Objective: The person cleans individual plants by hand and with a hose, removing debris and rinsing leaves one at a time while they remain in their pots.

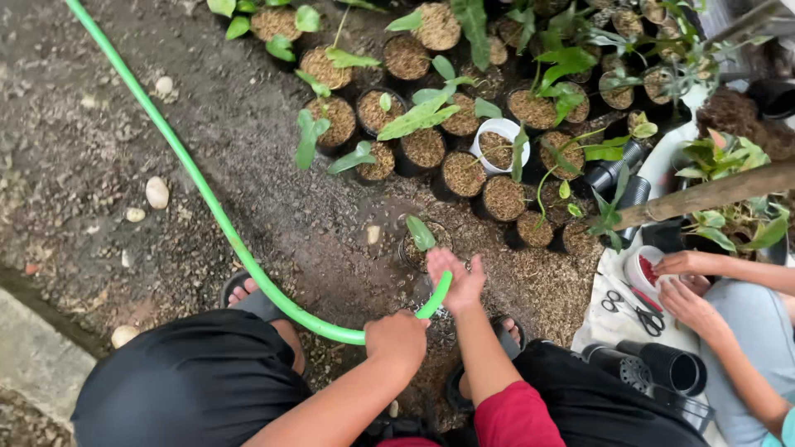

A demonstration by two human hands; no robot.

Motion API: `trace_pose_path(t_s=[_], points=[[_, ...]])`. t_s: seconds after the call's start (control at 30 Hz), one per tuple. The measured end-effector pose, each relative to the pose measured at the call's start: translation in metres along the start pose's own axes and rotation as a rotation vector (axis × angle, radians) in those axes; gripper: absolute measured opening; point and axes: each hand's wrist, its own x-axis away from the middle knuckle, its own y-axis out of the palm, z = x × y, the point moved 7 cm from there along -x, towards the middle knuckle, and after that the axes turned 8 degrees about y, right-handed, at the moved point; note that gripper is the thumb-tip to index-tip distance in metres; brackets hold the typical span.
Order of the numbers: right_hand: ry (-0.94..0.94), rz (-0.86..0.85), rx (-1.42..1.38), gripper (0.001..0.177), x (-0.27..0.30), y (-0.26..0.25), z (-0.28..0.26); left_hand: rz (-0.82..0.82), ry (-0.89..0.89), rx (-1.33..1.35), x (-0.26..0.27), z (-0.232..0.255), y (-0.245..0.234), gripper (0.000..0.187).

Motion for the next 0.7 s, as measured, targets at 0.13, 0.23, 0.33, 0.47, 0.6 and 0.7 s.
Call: trace_pose_path(t_s=[0.13, 0.23, 0.33, 0.47, 0.6, 0.7], points=[[0.077, 0.011, 0.062, 0.077, -0.044, -0.034, 0.008, -0.027, 0.009, -0.025, 0.004, 0.000, -0.004, 0.047], [-0.061, -0.131, 0.004, 0.083, -0.029, -0.010, -0.001, 0.071, 0.050, -0.091, 0.001, -0.002, 0.005, 0.045], [-0.051, -0.067, 0.001, 0.073, -0.039, -0.005, -0.007, 0.069, 0.030, -0.064, 0.002, -0.004, -0.004, 0.047], [-0.015, 0.012, -0.046, 0.068, -0.040, -0.020, -0.009, 0.038, 0.009, -0.098, 0.009, -0.010, 0.001, 0.047], [-0.021, 0.143, -0.047, 0.070, 0.002, 0.006, -0.022, 0.048, -0.021, -0.131, 0.006, -0.014, -0.001, 0.052], [0.012, 0.081, -0.025, 0.068, 0.026, 0.033, -0.021, 0.081, -0.033, -0.123, 0.006, -0.015, -0.004, 0.051]])
